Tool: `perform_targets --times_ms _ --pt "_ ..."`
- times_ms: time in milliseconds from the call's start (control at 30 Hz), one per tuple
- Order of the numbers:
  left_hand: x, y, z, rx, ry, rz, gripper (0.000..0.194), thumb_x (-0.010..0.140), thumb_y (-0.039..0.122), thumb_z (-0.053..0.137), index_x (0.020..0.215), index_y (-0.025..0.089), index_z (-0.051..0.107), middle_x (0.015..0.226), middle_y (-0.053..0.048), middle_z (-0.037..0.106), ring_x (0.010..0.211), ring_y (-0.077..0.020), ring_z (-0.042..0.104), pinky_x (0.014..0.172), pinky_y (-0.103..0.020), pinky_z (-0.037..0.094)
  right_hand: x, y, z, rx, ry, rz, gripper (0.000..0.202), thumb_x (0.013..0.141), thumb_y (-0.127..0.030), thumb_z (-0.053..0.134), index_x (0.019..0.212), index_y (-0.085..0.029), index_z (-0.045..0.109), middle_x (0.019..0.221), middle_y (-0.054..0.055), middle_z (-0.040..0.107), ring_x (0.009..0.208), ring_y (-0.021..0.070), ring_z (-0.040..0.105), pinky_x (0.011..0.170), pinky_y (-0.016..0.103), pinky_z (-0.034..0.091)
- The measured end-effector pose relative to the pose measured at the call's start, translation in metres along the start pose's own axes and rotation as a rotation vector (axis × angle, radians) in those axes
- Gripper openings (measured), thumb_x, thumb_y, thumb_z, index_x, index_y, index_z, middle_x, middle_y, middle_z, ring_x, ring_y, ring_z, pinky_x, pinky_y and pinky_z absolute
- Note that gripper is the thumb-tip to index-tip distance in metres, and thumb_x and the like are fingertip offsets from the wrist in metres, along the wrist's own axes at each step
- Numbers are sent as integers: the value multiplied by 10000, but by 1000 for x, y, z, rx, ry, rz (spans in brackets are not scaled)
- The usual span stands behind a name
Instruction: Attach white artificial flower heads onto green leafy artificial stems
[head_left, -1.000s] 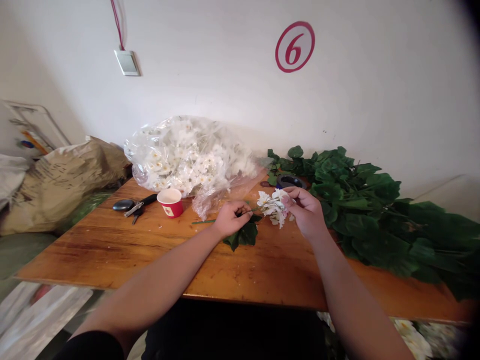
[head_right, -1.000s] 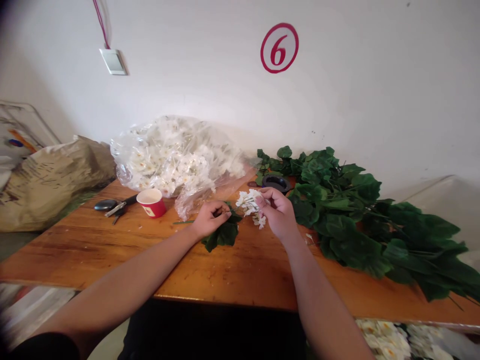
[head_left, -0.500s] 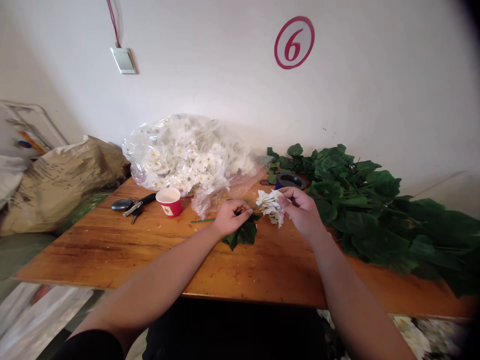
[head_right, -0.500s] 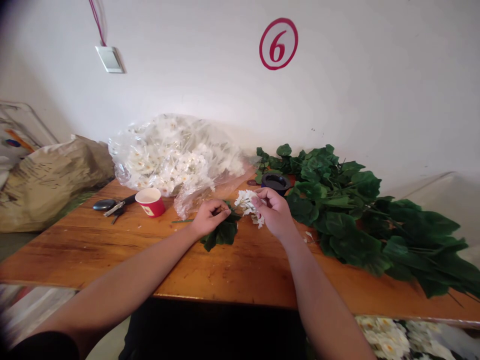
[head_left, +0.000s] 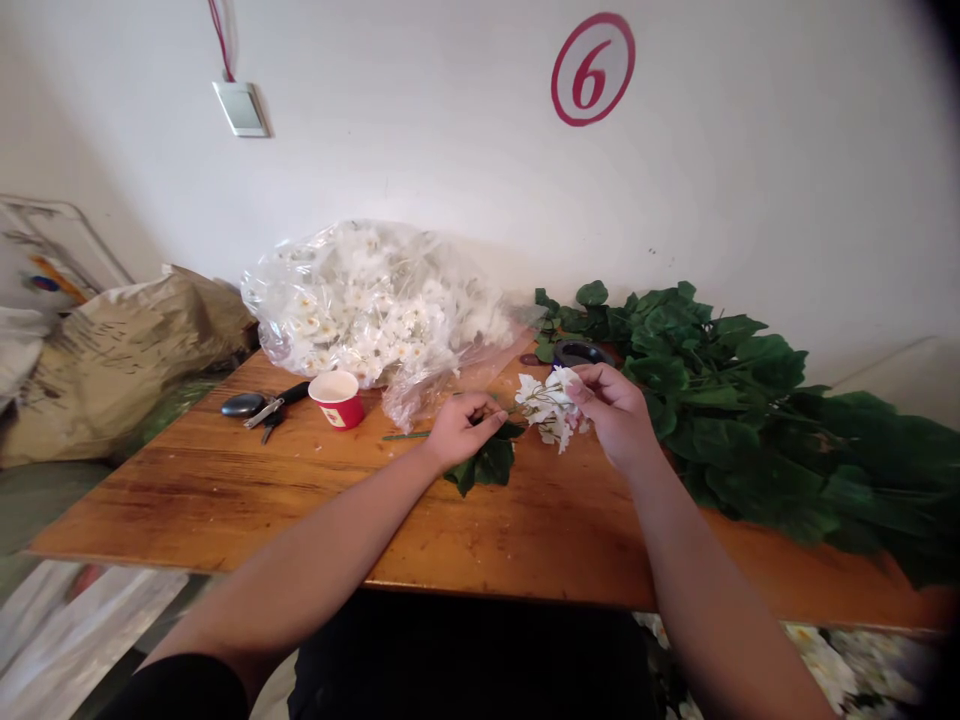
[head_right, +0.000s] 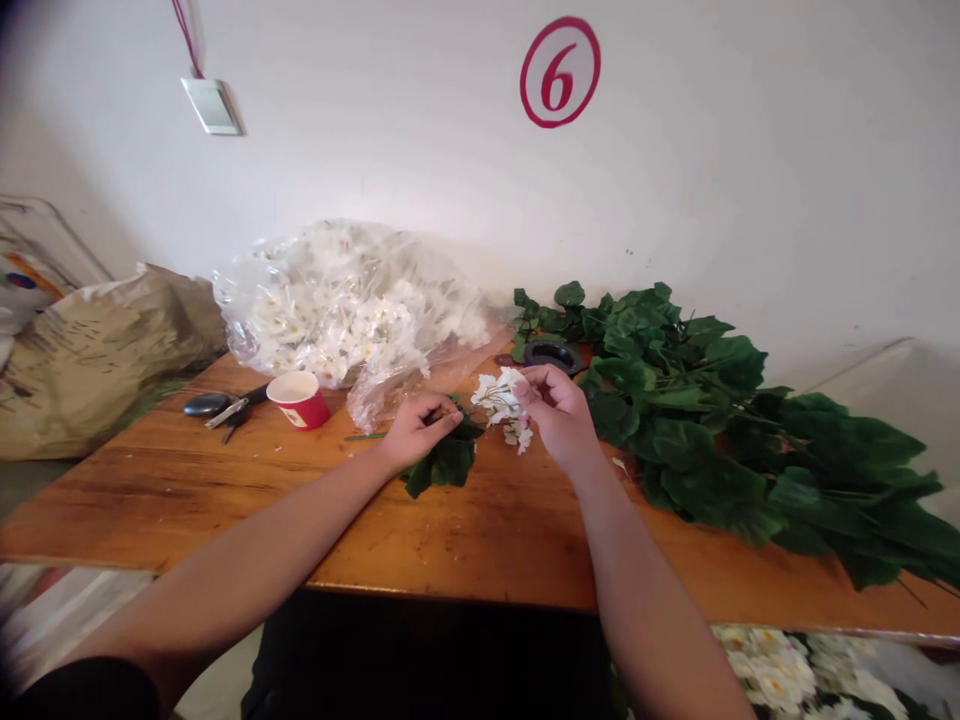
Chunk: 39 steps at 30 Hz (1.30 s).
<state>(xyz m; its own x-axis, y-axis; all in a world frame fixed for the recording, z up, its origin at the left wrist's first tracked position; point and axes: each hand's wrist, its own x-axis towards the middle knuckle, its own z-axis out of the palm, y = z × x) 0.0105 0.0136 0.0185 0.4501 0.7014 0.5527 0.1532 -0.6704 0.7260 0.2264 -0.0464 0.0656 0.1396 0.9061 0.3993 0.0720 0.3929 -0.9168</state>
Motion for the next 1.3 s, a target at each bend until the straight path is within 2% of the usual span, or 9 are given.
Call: perform_targets --times_ms 133,367,633,967,1067,1167,1200,1233,1300 --pt "0 0 0 3 -3 4 292 853 387 593 719 131 630 527 54 391 501 -69 340 507 -196 274 0 0 0 -8 -26 35 261 765 -430 725 812 -212 590 776 -8 615 481 92 493 448 256 421" --pt "0 1 0 -5 12 3 297 851 395 597 725 129 633 522 58 381 495 -67 334 504 -197 273 1 2 -2 -18 2 2 267 758 -435 728 789 -216 578 776 2 626 496 102 494 462 268 418" --pt "0 0 1 -8 12 1 306 853 410 595 734 131 638 521 55 404 490 -68 343 499 -198 273 -1 1 0 -30 -8 18 271 755 -439 727 794 -213 582 852 11 628 509 94 489 456 263 423" --pt "0 -1 0 58 8 37 293 860 398 589 728 138 624 545 43 440 512 -75 387 522 -202 305 -3 -2 2 -119 -82 65 319 792 -517 664 853 -225 552 691 -28 546 510 109 480 486 257 420" --pt "1 1 -2 107 8 62 295 867 395 583 723 140 616 580 30 475 536 -79 415 538 -203 323 -3 -3 -2 -134 -165 43 394 757 -495 709 1010 -245 540 817 -13 585 602 122 534 556 258 454" --pt "3 7 -6 179 -20 73 315 889 412 552 741 144 626 621 9 527 565 -90 448 561 -209 345 -3 -5 -5 -195 -268 4 703 619 -427 832 1217 -274 495 1105 41 593 813 166 599 674 277 494" --pt "4 10 -8 209 -38 81 317 899 417 538 765 147 637 632 3 542 577 -96 461 573 -212 353 -3 -6 -5 -232 -297 2 738 600 -415 843 1239 -272 502 1145 52 587 854 181 603 701 286 498" --pt "4 13 -9 241 -58 95 316 908 418 525 797 150 649 643 -4 556 591 -102 477 588 -217 361 -3 -6 -5 -277 -312 -5 697 611 -417 833 1223 -261 536 1143 60 593 867 191 605 714 295 498" --pt "5 18 -10 299 -93 142 305 924 411 508 862 157 666 674 -18 585 636 -118 516 621 -226 375 -3 -7 -3 -385 -294 -48 484 686 -430 773 1103 -228 631 1077 68 619 863 204 603 730 311 491"
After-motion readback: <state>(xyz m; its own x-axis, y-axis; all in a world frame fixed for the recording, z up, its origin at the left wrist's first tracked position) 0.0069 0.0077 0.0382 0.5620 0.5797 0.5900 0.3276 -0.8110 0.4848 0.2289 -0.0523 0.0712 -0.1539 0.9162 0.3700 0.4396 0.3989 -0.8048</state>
